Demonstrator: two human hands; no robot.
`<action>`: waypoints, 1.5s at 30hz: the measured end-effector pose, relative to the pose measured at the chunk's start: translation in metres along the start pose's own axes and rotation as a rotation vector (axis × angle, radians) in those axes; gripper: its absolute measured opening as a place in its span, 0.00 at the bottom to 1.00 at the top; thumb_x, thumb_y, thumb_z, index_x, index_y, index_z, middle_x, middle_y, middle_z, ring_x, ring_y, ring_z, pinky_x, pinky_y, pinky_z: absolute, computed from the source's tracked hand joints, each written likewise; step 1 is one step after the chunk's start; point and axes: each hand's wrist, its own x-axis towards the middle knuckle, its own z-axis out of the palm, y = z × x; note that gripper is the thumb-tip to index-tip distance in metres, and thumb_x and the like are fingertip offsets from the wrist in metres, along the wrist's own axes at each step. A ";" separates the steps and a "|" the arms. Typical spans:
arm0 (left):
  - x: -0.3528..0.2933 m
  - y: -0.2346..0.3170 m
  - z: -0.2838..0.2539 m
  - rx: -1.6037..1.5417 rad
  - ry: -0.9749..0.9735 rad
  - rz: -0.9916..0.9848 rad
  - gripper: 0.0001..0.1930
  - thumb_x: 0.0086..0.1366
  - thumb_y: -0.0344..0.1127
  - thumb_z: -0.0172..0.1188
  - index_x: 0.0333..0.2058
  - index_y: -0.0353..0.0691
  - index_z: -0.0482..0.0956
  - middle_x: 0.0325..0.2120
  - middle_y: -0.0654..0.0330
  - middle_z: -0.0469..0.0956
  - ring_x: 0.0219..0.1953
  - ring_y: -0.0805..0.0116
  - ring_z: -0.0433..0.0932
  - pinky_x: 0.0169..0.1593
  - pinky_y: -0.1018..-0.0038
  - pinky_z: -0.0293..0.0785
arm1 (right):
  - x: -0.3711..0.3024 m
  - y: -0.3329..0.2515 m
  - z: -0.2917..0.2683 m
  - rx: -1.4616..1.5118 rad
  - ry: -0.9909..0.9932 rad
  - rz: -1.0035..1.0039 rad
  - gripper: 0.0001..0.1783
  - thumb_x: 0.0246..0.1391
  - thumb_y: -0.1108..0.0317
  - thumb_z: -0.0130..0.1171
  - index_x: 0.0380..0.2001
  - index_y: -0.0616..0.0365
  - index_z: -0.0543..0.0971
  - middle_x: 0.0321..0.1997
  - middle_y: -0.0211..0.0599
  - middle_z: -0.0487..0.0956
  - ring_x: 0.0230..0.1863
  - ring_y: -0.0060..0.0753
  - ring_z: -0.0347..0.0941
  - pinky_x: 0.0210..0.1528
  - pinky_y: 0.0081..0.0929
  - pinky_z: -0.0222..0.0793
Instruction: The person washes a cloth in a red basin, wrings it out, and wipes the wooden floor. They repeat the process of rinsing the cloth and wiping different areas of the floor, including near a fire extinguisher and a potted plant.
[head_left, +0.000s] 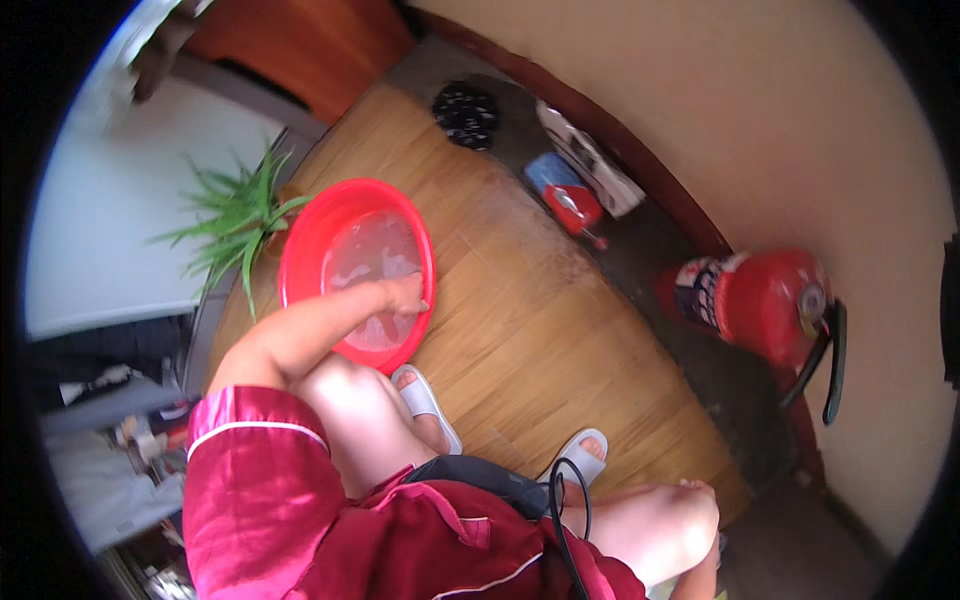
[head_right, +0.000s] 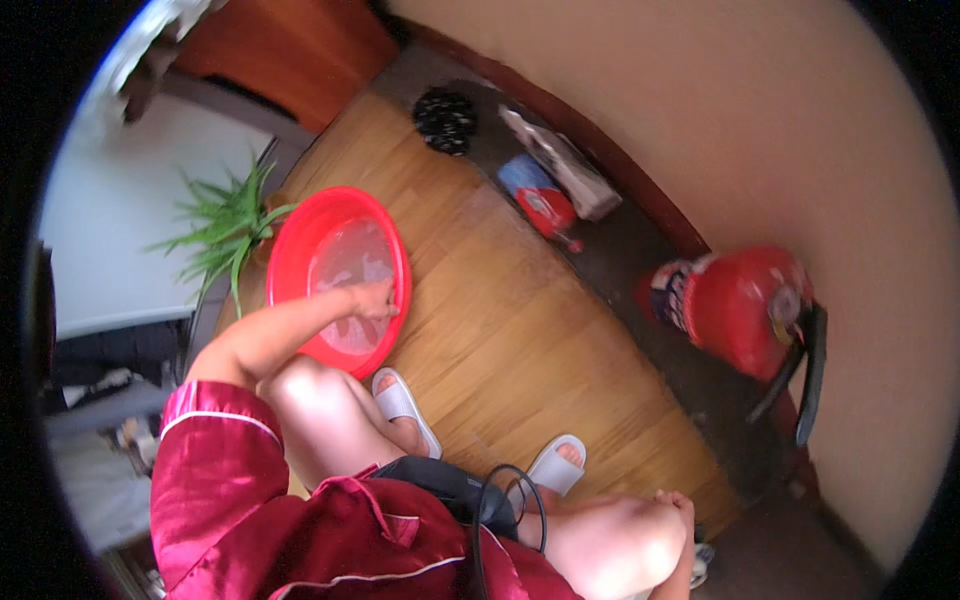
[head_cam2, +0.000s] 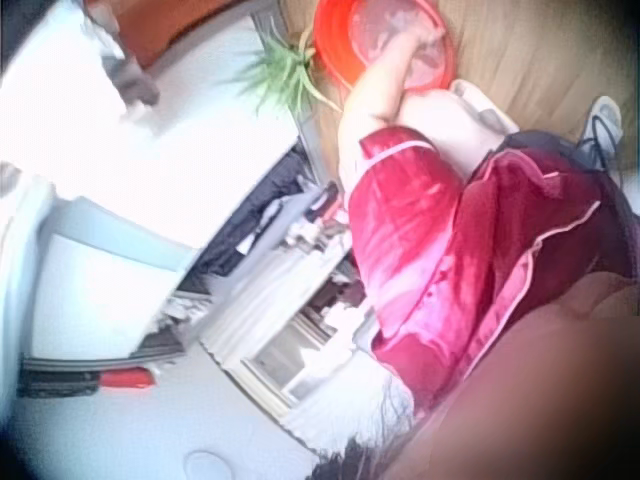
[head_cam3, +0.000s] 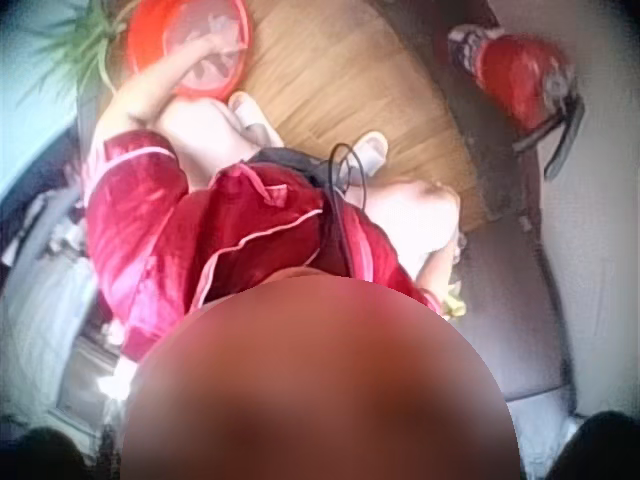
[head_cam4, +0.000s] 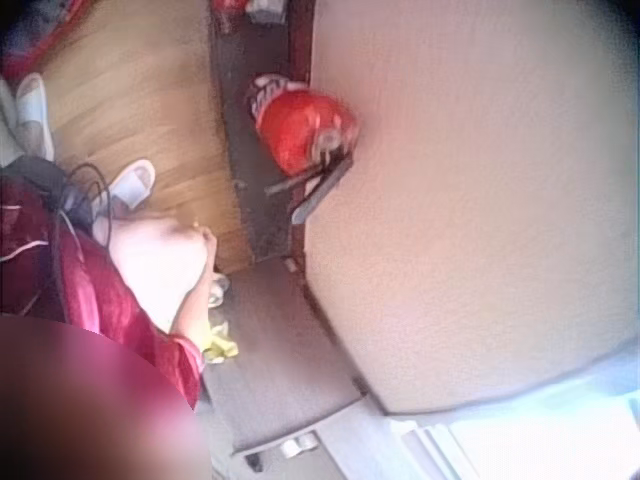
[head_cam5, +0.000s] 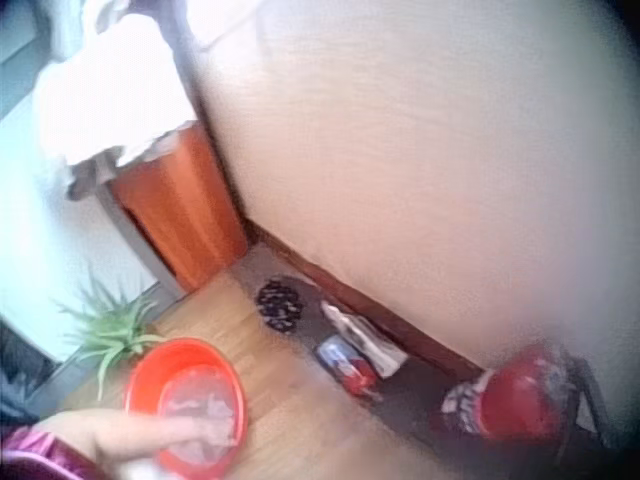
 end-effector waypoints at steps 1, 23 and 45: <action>0.004 -0.018 0.001 0.034 -0.046 0.051 0.22 0.52 0.46 0.55 0.39 0.32 0.71 0.38 0.45 0.74 0.43 0.52 0.73 0.47 0.64 0.68 | 0.001 -0.046 0.012 0.002 -0.292 0.070 0.10 0.50 0.64 0.55 0.23 0.60 0.75 0.25 0.29 0.73 0.28 0.22 0.69 0.32 0.21 0.64; 0.085 -0.091 0.039 -0.211 0.092 -0.155 0.24 0.54 0.34 0.54 0.51 0.40 0.66 0.56 0.53 0.55 0.55 0.53 0.61 0.46 0.49 0.67 | -0.011 -0.397 0.216 -1.278 -0.299 -0.879 0.10 0.34 0.64 0.64 0.15 0.57 0.75 0.22 0.38 0.73 0.27 0.41 0.71 0.30 0.33 0.67; 0.041 -0.224 0.061 -0.571 0.346 -0.179 0.23 0.56 0.41 0.51 0.51 0.44 0.64 0.52 0.50 0.61 0.53 0.52 0.62 0.55 0.62 0.60 | 0.077 -0.614 0.475 -1.258 -0.324 -1.457 0.08 0.43 0.66 0.55 0.28 0.56 0.76 0.29 0.45 0.74 0.31 0.48 0.72 0.33 0.36 0.69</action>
